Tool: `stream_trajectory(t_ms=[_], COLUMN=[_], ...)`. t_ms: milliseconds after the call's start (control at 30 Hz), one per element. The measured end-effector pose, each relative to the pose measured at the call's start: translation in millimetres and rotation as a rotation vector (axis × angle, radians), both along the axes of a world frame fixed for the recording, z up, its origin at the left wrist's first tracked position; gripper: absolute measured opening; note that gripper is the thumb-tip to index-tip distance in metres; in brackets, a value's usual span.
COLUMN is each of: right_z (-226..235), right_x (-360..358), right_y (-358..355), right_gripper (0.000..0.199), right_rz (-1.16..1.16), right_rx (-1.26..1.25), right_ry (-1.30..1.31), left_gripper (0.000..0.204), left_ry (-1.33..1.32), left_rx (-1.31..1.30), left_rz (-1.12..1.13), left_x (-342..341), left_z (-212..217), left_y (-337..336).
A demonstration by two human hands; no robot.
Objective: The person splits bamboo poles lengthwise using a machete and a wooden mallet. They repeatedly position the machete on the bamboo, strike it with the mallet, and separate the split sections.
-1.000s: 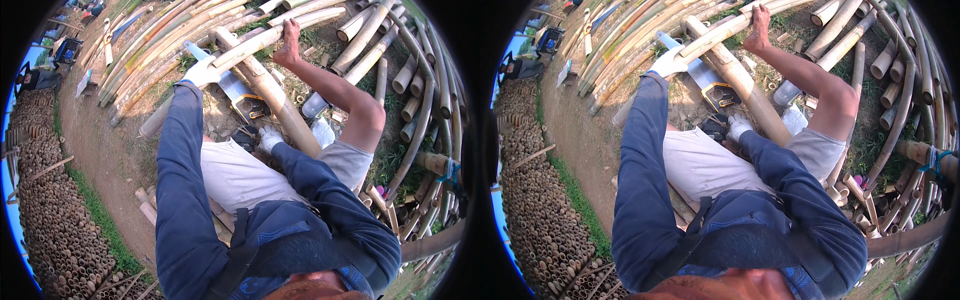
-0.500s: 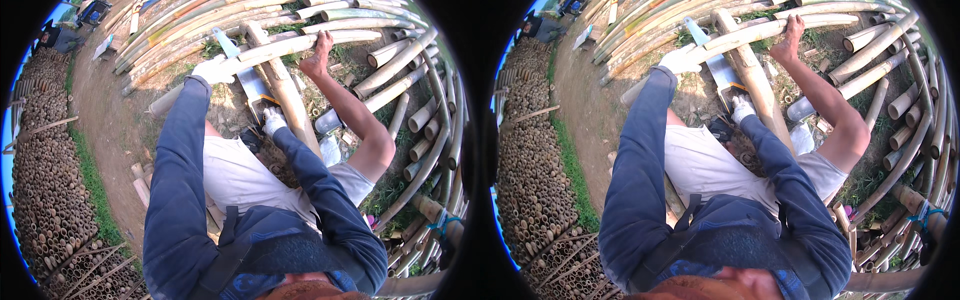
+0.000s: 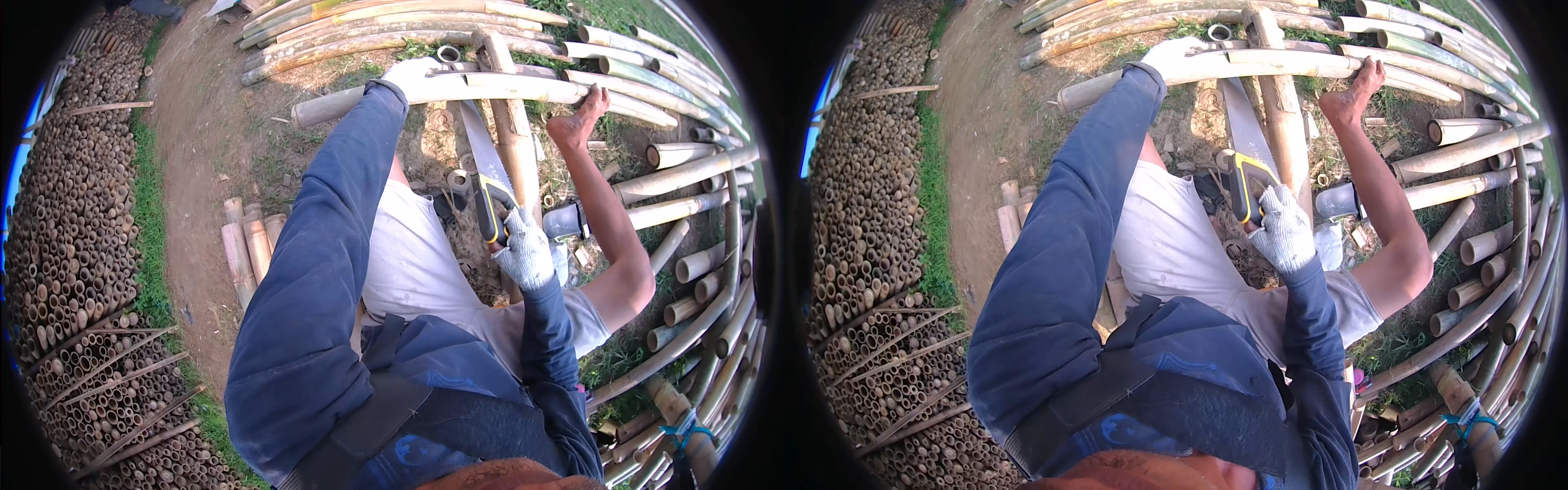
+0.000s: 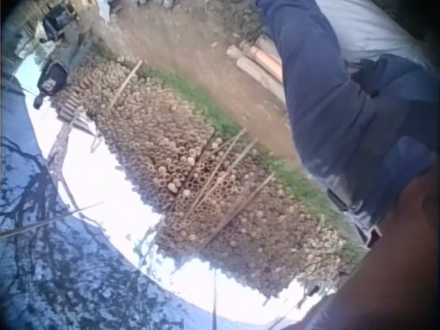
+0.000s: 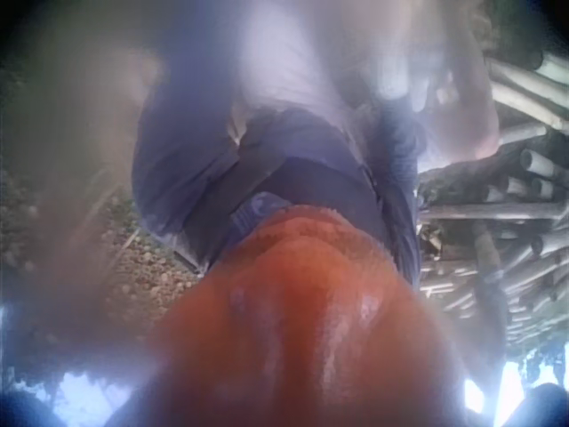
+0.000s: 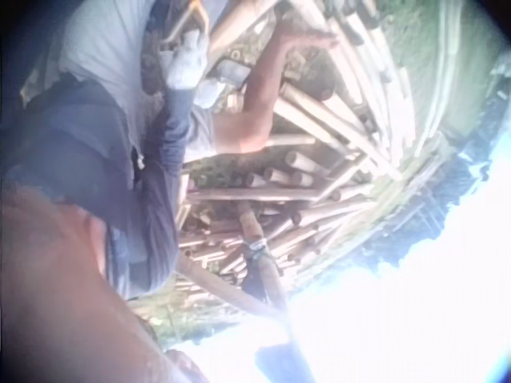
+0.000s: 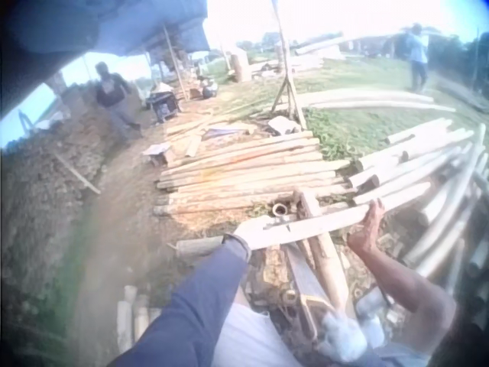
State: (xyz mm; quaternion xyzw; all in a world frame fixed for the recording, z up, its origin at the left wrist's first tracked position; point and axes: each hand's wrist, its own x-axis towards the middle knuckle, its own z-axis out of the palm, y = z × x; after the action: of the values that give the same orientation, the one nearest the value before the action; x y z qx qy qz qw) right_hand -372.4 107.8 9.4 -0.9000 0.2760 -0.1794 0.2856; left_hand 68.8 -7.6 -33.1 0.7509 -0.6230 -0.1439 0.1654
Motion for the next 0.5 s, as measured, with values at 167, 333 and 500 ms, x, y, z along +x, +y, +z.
stream_trajectory(t_ms=[167,333,500], right_z=[50,70,30], right_x=[-148,-285,-219], right_y=[25,39,18], right_gripper=[0.032,0.053,0.048], right_rz=[-0.504,-0.416,-0.462], right_rx=[0.611,0.757,0.906], right_ry=[-0.242,-0.728,-0.824], left_gripper=[0.064,0.061,0.063], left_ry=[0.125,-0.222,-0.403], left_rx=[-0.139,0.025,-0.058], left_rz=[0.087,-0.013,-0.234], left_x=[-4,-6,-2], left_z=[9,11,8], left_y=[11,1,-1])
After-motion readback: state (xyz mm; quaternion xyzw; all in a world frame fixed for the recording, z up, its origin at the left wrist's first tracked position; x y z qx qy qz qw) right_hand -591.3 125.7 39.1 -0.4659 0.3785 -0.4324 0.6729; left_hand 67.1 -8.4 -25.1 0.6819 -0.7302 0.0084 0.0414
